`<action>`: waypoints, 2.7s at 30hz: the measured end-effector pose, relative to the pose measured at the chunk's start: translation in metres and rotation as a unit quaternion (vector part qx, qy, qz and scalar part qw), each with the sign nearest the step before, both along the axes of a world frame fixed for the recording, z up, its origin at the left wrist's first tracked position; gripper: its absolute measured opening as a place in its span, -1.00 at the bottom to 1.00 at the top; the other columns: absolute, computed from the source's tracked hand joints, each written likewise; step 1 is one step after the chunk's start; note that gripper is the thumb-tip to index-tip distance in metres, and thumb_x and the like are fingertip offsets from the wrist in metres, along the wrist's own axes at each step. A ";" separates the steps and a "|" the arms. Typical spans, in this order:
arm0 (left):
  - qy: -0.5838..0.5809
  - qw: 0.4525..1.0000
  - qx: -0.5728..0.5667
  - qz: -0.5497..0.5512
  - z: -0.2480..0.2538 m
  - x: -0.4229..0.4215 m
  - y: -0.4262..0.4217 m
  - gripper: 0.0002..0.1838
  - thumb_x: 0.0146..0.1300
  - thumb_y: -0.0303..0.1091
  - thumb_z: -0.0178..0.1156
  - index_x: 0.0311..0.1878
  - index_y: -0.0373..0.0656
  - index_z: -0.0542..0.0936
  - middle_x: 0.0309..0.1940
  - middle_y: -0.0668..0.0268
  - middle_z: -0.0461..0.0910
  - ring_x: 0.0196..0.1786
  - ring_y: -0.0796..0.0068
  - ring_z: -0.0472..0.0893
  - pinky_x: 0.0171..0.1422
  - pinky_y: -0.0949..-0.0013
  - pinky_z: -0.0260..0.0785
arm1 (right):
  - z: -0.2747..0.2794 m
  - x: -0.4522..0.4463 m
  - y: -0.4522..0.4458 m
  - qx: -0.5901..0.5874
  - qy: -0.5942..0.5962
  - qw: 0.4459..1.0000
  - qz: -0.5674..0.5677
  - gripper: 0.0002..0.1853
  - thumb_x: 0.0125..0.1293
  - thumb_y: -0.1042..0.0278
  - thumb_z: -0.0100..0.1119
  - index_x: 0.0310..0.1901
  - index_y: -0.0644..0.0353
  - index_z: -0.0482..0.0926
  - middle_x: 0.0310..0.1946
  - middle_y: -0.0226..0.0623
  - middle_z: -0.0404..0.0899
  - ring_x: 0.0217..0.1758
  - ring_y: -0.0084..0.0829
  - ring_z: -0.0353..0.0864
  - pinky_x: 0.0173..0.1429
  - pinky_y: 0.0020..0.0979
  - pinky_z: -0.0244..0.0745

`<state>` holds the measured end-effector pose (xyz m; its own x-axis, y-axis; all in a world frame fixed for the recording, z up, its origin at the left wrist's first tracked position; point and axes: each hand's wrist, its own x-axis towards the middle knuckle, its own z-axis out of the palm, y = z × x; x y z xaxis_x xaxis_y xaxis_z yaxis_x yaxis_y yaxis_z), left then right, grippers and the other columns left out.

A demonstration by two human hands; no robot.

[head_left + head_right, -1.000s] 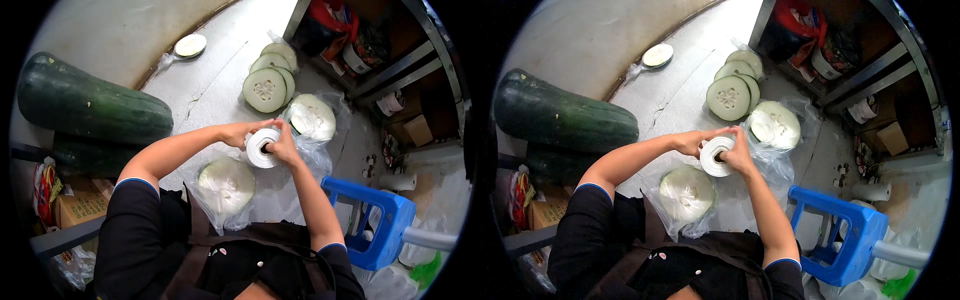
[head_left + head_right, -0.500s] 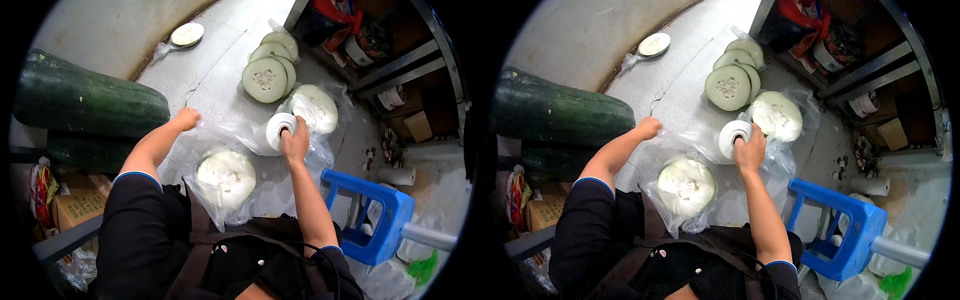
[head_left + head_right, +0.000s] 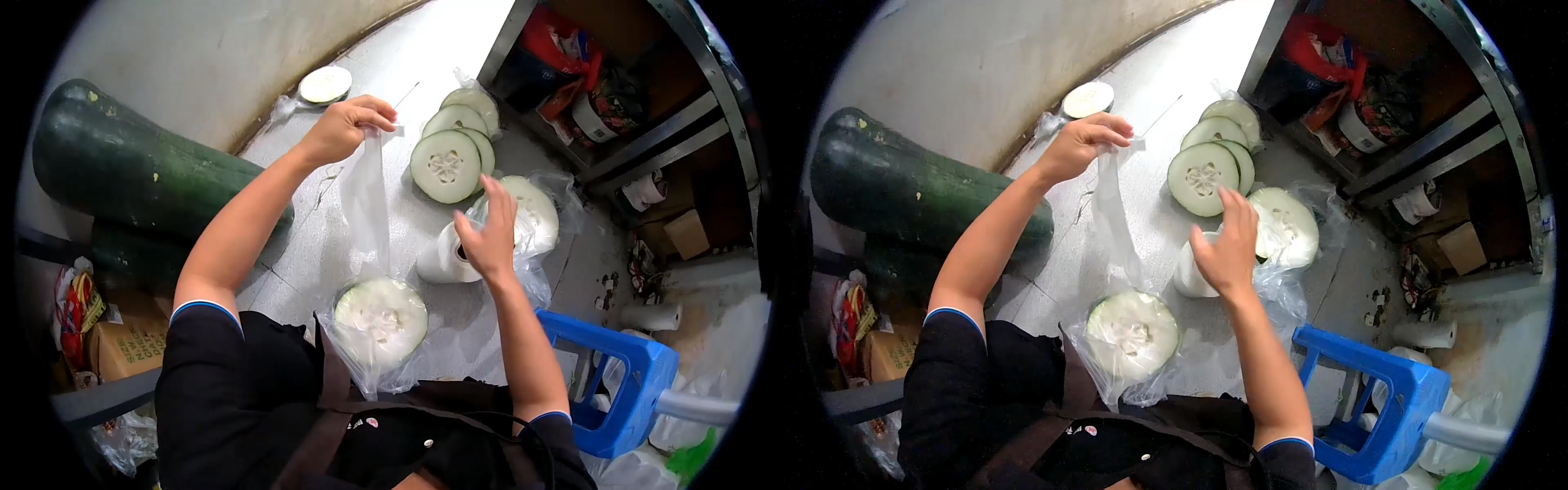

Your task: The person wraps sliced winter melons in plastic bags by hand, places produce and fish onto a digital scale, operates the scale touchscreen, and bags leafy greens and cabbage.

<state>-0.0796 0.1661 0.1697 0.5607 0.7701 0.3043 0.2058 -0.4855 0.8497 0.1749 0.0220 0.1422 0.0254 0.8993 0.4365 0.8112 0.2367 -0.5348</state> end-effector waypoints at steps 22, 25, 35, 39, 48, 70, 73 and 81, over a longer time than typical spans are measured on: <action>0.123 0.959 -0.253 0.038 0.022 0.033 -0.091 -0.35 0.11 0.05 0.20 0.10 -0.29 0.42 -0.07 -0.06 0.51 -0.01 0.18 0.53 -0.04 0.28 0.39 | 0.019 -0.051 0.016 -0.329 0.560 0.759 -0.046 -0.71 0.12 0.19 0.31 -0.33 0.27 0.55 -0.54 -0.42 0.50 -0.56 -0.61 0.37 -0.48 -0.55 0.23; -0.038 0.948 -0.275 0.155 0.000 0.046 -0.095 -0.19 0.07 -0.14 0.28 0.27 -0.33 0.13 0.19 -0.11 0.25 0.20 0.11 0.34 0.03 0.26 0.35 | 0.024 -0.052 0.007 -0.359 0.546 0.752 -0.085 -0.68 0.22 0.07 0.18 -0.38 0.21 0.50 -0.56 -0.44 0.46 -0.54 -0.58 0.41 -0.50 -0.55 0.20; -0.010 0.955 -0.297 0.013 0.000 0.040 -0.090 -0.83 0.03 -0.41 0.32 -0.31 -0.28 0.62 -0.40 0.30 0.61 -0.33 0.59 0.54 -0.22 0.54 0.38 | 0.010 -0.056 0.000 -0.322 0.622 0.714 0.018 -0.77 0.11 0.27 0.31 -0.34 0.27 0.58 -0.51 -0.40 0.53 -0.49 -0.61 0.38 -0.43 -0.57 0.24; -0.015 0.945 -0.325 0.003 -0.019 0.037 -0.080 -0.90 0.00 -0.51 0.31 -0.38 -0.26 0.62 -0.48 0.31 0.60 -0.39 0.61 0.53 -0.27 0.53 0.38 | 0.000 -0.053 -0.002 -0.340 0.608 0.718 -0.004 -0.75 0.07 0.26 0.36 -0.42 0.27 0.56 -0.59 -0.40 0.48 -0.60 -0.65 0.29 -0.53 -0.60 0.16; -0.144 0.850 -0.479 0.166 -0.111 -0.032 0.012 -0.64 0.16 -0.34 0.16 0.01 -0.25 0.46 -0.26 0.25 0.58 -0.28 0.47 0.55 -0.15 0.43 0.40 | -0.022 0.009 -0.005 -0.113 0.441 0.886 -0.087 -0.68 0.26 0.19 0.14 -0.57 0.17 0.37 -0.70 -0.48 0.32 -0.63 -0.61 0.25 -0.49 -0.47 0.19; 0.002 0.912 -0.382 0.148 -0.272 0.148 0.091 -0.53 -0.03 -0.28 0.38 -0.10 -0.38 0.50 -0.23 0.05 0.59 -0.24 0.24 0.60 -0.11 0.28 0.43 | -0.044 -0.001 -0.008 -0.058 0.140 0.986 -0.062 -0.69 0.02 0.48 0.23 -0.66 0.22 0.24 -0.76 -0.30 0.21 -0.72 -0.40 0.17 -0.60 -0.40 0.10; 0.049 0.937 -0.292 0.184 -0.252 0.148 0.084 -0.50 -0.05 -0.11 0.39 -0.24 -0.39 0.54 -0.36 0.11 0.61 -0.34 0.34 0.58 -0.20 0.33 0.40 | -0.042 -0.002 -0.011 -0.073 0.126 0.987 -0.073 -0.74 -0.01 0.48 0.22 -0.64 0.22 0.28 -0.75 -0.26 0.28 -0.73 -0.29 0.29 -0.59 -0.34 0.19; -0.058 0.897 -0.263 0.351 -0.160 0.011 0.093 -0.51 -0.01 -0.12 0.37 -0.27 -0.45 0.56 -0.41 0.14 0.61 -0.46 0.44 0.57 -0.33 0.39 0.41 | -0.042 -0.003 -0.013 -0.063 0.174 0.975 -0.120 -0.88 0.09 0.46 0.15 -0.39 0.23 0.40 -0.60 -0.16 0.50 -0.57 -0.22 0.52 -0.44 -0.34 0.41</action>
